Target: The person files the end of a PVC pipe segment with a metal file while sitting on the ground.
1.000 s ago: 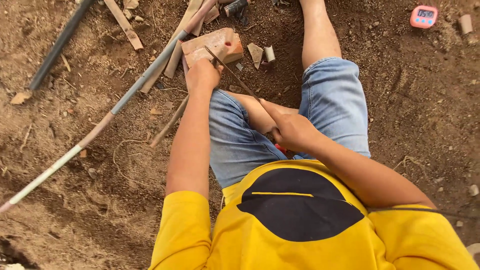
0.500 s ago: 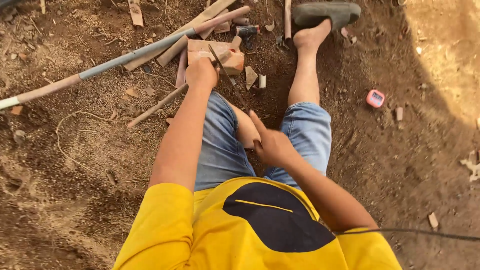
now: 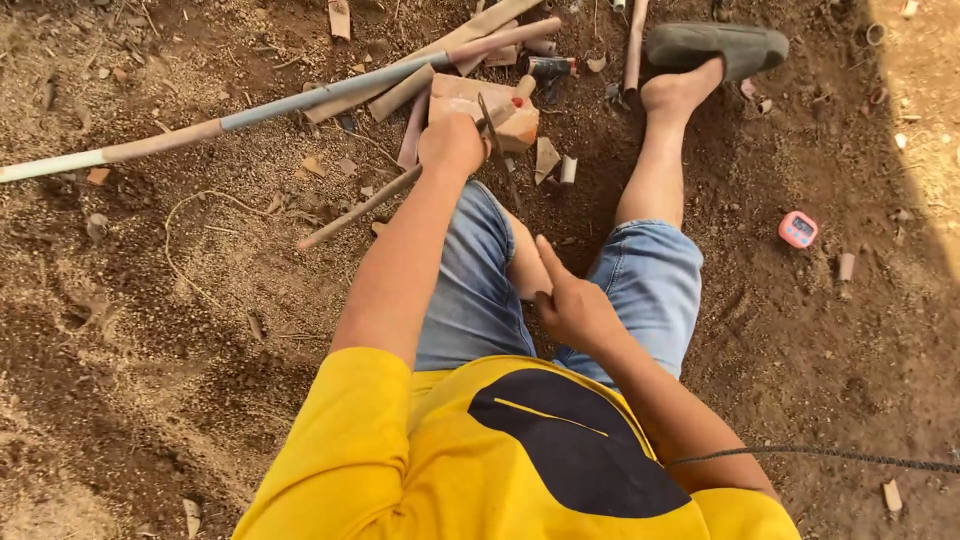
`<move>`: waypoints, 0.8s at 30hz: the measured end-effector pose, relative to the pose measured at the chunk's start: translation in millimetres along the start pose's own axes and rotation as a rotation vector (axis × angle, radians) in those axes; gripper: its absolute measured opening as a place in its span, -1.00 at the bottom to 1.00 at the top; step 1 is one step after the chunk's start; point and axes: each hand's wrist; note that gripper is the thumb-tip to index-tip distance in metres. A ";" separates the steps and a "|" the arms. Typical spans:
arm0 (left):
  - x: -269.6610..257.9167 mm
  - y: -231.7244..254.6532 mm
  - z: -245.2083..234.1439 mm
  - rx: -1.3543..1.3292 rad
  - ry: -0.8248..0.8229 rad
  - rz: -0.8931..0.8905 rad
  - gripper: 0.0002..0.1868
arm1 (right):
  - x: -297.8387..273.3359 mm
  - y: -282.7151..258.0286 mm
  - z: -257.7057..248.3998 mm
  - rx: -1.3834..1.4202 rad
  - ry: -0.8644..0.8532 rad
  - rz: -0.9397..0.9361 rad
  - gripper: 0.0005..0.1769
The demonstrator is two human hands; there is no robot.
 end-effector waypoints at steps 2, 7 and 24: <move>12.8 -9.6 15.5 -0.003 -0.026 -0.004 -0.76 | -5.3 7.9 -5.6 0.029 -0.001 0.045 -0.03; 30.5 -27.8 33.7 0.010 -0.097 -0.038 -0.73 | -23.9 17.6 -11.1 0.125 0.010 0.169 -0.08; 23.6 -25.4 43.7 0.151 -0.034 0.043 -0.69 | 56.4 0.2 15.0 -0.098 0.207 -0.050 -0.15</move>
Point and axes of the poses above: each hand's wrist, its own x-axis towards the middle knuckle, its own z-axis out of the palm, y = z × x, and after that the axes turned 10 degrees about -x, right-handed
